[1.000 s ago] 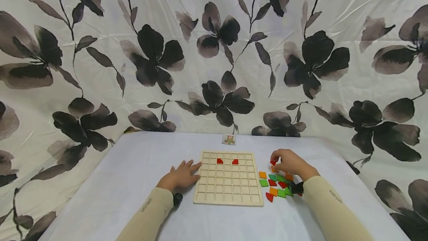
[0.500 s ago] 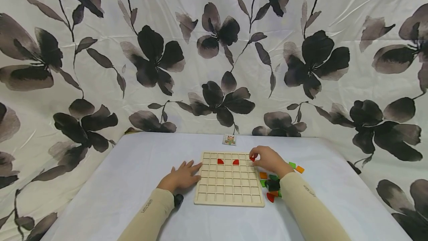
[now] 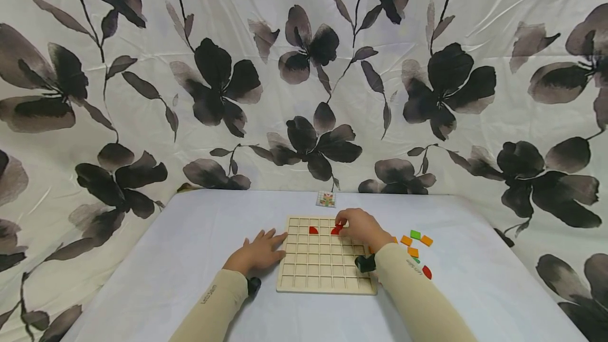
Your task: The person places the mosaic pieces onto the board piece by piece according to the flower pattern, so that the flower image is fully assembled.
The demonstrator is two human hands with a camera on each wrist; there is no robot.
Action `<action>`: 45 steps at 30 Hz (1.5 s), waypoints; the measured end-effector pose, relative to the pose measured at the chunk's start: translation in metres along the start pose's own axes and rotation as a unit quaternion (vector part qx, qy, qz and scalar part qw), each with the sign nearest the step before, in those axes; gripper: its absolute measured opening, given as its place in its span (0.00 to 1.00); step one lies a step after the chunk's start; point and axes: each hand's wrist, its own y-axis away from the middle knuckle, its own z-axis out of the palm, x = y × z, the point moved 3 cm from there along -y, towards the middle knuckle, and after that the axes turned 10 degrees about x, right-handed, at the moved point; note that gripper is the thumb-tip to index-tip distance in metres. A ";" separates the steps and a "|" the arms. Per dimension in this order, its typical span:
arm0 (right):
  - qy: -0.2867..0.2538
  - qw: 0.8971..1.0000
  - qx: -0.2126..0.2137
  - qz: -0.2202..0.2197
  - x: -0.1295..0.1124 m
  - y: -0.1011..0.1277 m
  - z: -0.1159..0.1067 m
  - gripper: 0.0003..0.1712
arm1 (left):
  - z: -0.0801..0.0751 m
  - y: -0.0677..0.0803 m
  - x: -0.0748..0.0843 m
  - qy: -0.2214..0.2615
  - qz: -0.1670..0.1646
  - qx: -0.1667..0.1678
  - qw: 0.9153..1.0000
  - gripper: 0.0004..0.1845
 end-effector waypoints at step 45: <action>0.000 0.999 0.014 -0.040 -0.032 -0.015 0.025 0.04 | 0.003 -0.002 -0.004 0.000 0.009 0.007 1.000 0.30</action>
